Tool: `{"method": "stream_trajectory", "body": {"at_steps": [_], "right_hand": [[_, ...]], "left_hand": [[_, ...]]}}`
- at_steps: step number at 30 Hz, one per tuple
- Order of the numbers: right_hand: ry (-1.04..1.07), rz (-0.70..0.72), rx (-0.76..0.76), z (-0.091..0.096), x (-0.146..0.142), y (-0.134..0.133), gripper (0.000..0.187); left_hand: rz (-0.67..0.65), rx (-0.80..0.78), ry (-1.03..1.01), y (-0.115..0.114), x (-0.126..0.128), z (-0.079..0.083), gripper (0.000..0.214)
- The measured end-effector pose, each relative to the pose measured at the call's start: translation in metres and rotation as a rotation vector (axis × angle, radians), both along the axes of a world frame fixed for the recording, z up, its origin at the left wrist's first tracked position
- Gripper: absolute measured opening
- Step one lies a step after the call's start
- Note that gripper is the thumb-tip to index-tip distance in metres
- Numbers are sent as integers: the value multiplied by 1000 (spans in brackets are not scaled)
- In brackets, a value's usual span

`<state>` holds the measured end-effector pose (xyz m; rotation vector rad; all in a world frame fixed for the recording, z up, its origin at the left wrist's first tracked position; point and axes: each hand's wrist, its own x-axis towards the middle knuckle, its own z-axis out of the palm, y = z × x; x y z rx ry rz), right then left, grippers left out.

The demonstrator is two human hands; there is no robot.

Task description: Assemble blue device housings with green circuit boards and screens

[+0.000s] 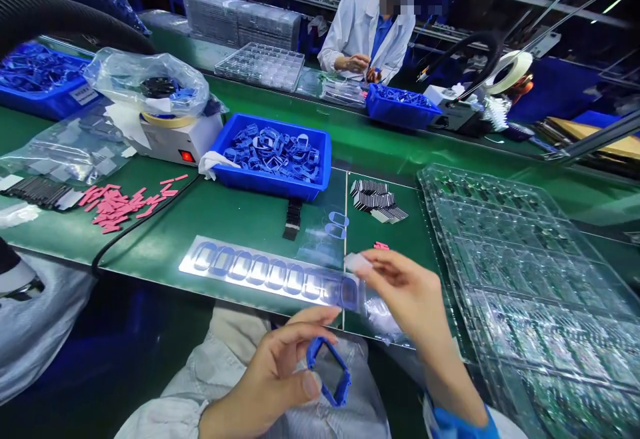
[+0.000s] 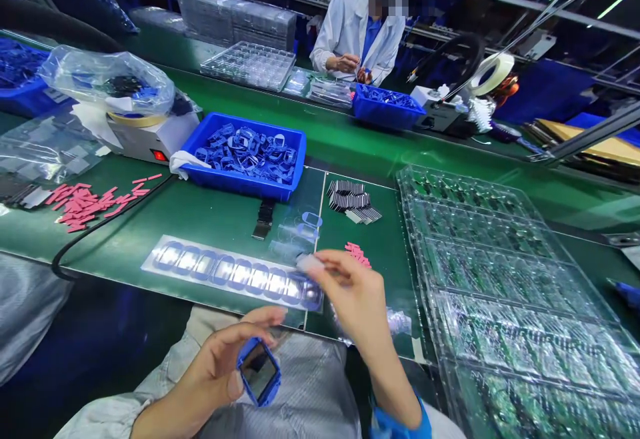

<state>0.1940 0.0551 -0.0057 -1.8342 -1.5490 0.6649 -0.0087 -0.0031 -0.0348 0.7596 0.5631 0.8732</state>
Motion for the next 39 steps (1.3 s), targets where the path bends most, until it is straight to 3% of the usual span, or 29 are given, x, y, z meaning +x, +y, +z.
{"method": "stream_trajectory", "body": {"at_steps": [4,7,10,12,16,18,20,23,29,33,36,39], "right_hand": [[681,128,-237,9,-14,-45,31],[901,131,-356,2,-18,-63,29],[985,191,-365,-4,-18,-71,29],[865,204,-250,-4,-16,-73,28],[268,205,207,10,-5,-74,26],[43,348,348,18,-1,-74,43],[-83,507,400,24,0,-75,48],[-123,582,406,27,-4,-75,38],[-17,567,303,24,-6,-76,29],[101,526,268,21,-3,-79,23],[113,380,311,15,-5,-85,22],[34,208,452,7,-9,-96,14]], "left_hand": [[-54,185,16,0,2,1,36],[-97,211,-26,-2,5,8,35],[-121,120,-69,-4,9,17,32],[-109,42,-116,-4,10,23,31],[-113,-58,-206,-2,12,27,31],[-137,-107,-225,-3,13,24,32],[-171,-141,-244,-5,14,20,34],[-238,-134,-242,-6,14,17,34],[-301,-136,-106,-2,12,22,33],[-334,-181,-127,-5,10,16,32],[-291,-239,-147,-8,10,16,33],[-232,-308,-121,-9,14,19,34]]}}
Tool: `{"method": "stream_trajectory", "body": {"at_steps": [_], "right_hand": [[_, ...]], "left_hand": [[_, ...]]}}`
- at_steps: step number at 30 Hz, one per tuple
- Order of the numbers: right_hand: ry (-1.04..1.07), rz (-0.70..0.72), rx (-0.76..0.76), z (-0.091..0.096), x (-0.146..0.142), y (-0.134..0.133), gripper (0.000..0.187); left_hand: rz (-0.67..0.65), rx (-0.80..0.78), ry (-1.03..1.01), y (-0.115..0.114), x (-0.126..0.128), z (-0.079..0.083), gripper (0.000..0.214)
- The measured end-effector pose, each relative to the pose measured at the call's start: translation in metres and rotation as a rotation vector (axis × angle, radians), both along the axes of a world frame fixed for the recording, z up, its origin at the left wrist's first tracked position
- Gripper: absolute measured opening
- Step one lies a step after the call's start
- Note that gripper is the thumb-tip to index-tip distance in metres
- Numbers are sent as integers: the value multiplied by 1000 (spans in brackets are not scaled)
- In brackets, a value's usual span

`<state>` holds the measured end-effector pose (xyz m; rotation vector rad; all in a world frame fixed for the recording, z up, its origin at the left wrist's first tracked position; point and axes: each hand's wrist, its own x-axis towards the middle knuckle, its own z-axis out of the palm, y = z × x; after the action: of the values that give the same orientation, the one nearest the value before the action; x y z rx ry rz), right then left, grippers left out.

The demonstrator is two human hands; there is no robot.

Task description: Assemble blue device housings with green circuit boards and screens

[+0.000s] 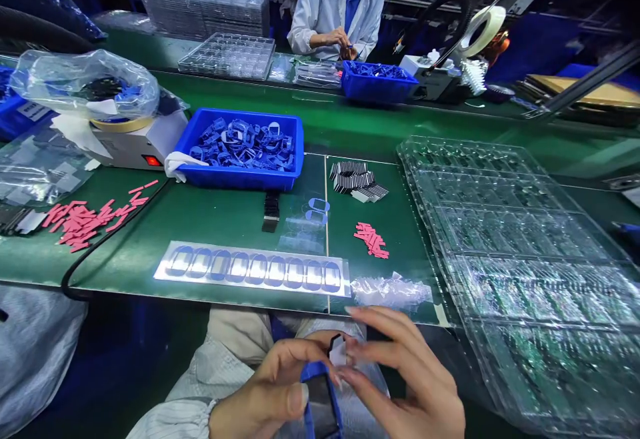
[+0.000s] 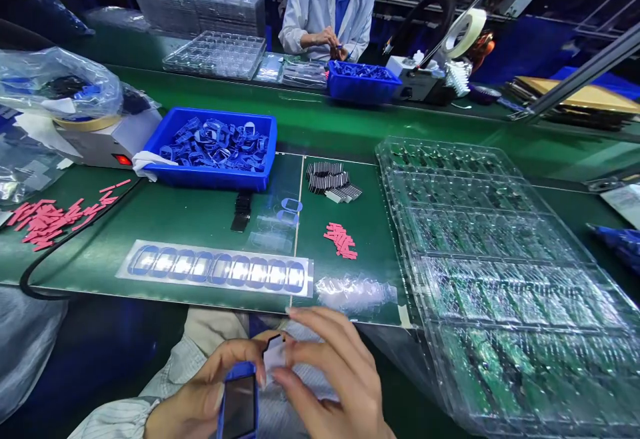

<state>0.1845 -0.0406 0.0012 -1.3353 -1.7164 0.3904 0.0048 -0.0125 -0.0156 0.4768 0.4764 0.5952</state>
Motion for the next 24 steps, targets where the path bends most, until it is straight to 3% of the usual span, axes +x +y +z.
{"method": "stream_trajectory", "body": {"at_steps": [5,8,10,13,15,18,19,21,24], "right_hand": [[-119,-27,116,-16,8,-11,17],[-142,-215,159,-36,29,-6,18],[-279,-304,202,-52,43,-1,18],[-523,-219,197,-68,56,1,19],[-539,-152,165,-69,52,-4,24],[-177,-145,26,-58,30,-13,13],[45,-144,-88,-53,18,-14,8],[547,-104,-373,-47,-8,-11,21],[1124,88,-770,-44,-46,3,33]], "left_hand": [[19,-24,52,-1,8,-7,34],[41,-77,53,0,8,-19,31],[55,-119,36,2,6,-24,30],[62,-122,19,5,0,-25,31],[67,-108,8,8,-3,-23,31],[81,-66,4,11,-7,-17,30],[92,-38,1,12,-8,-15,31],[117,25,-12,14,-11,-10,32],[159,87,-32,17,-22,-4,32]]}}
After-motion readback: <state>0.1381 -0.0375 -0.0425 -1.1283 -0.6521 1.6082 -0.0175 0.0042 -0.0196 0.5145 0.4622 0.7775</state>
